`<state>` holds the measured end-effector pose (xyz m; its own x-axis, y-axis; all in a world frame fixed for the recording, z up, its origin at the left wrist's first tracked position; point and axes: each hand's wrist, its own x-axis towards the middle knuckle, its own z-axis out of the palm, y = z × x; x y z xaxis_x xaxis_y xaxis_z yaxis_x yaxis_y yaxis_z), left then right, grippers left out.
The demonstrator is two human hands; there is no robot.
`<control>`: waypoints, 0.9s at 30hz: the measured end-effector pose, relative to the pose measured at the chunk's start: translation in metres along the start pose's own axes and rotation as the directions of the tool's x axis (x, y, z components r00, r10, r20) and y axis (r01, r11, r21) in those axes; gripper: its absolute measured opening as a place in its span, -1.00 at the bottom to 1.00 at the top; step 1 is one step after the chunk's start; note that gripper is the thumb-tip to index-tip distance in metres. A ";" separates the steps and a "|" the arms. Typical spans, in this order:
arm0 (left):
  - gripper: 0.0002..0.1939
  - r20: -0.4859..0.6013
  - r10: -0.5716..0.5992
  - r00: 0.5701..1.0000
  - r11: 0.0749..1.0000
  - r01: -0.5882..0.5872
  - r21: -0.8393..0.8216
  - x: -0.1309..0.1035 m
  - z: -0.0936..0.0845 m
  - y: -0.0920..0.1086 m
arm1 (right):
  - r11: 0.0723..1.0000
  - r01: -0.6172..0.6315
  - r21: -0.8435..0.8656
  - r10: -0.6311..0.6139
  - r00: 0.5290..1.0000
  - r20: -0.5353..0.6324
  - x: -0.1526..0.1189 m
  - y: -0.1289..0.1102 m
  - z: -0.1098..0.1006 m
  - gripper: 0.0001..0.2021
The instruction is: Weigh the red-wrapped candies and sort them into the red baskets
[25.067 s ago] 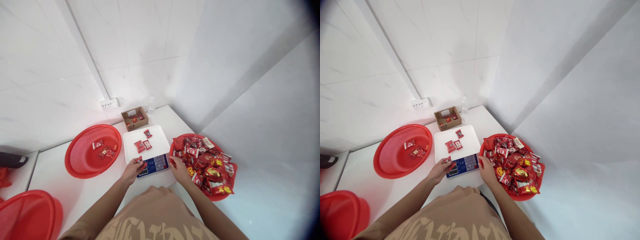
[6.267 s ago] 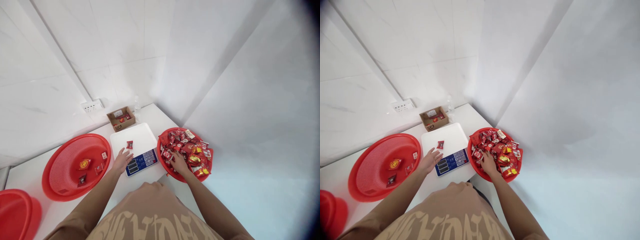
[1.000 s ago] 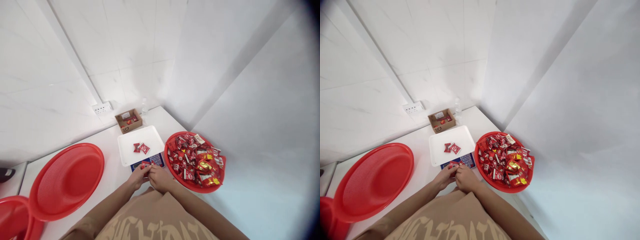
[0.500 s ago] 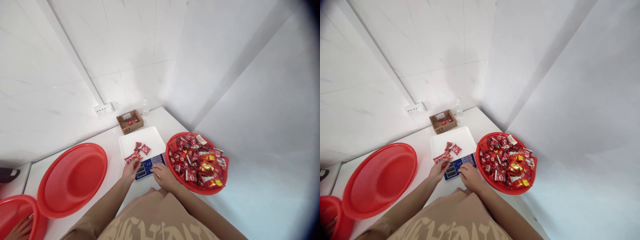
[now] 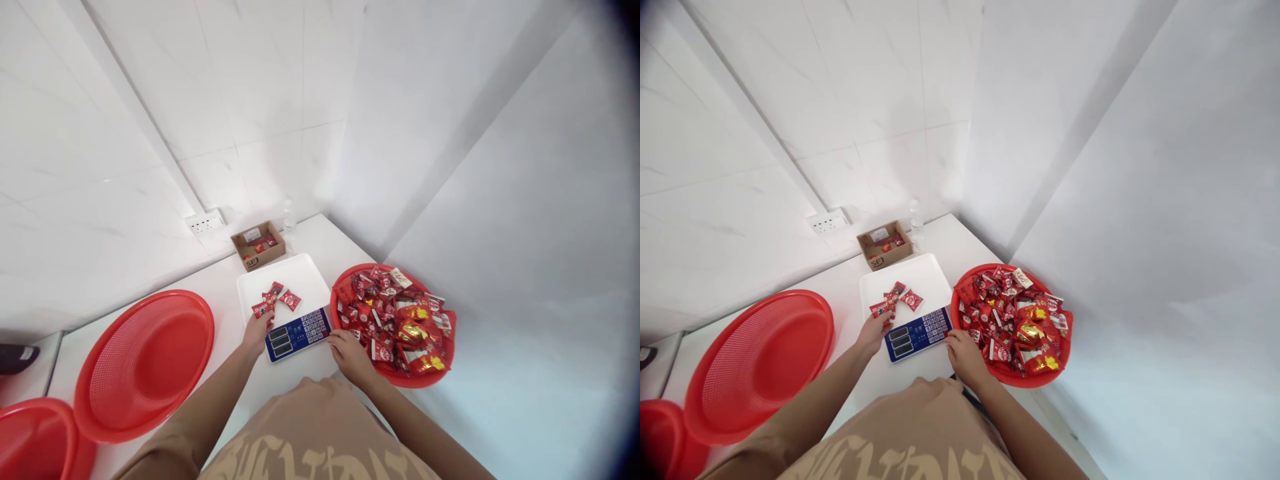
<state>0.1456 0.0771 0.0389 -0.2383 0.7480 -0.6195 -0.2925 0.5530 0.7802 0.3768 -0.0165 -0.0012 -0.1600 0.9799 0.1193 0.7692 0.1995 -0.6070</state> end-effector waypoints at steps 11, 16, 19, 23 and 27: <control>-0.77 0.283 -0.188 0.940 0.977 0.150 0.149 -0.042 0.001 -0.019 | 0.979 -0.200 -0.047 0.191 0.970 -0.150 0.008 0.025 -0.010 -0.68; -0.72 0.326 -0.293 0.899 0.944 0.217 0.250 -0.060 -0.014 -0.032 | 0.839 -0.522 -0.154 0.500 0.851 -0.161 0.022 0.058 -0.026 -0.52; -0.71 0.297 -0.292 0.909 0.944 0.223 0.244 -0.059 -0.018 -0.032 | 0.802 -0.554 -0.221 0.540 0.832 -0.125 0.031 0.061 -0.026 -0.50; -0.71 0.283 -0.276 0.919 0.949 0.214 0.230 -0.059 -0.019 -0.030 | 0.804 -0.511 -0.304 0.531 0.847 -0.018 0.034 0.053 -0.018 -0.59; -0.71 0.285 -0.297 0.912 0.943 0.233 0.236 -0.060 -0.021 -0.030 | 0.800 -0.474 -0.368 0.529 0.847 0.059 0.033 0.045 -0.014 -0.63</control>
<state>0.1498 0.0077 0.0506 0.1332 0.6223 -0.7713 -0.1133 0.7827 0.6120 0.4149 0.0253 -0.0136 0.2348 0.9349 -0.2663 0.9189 -0.3028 -0.2530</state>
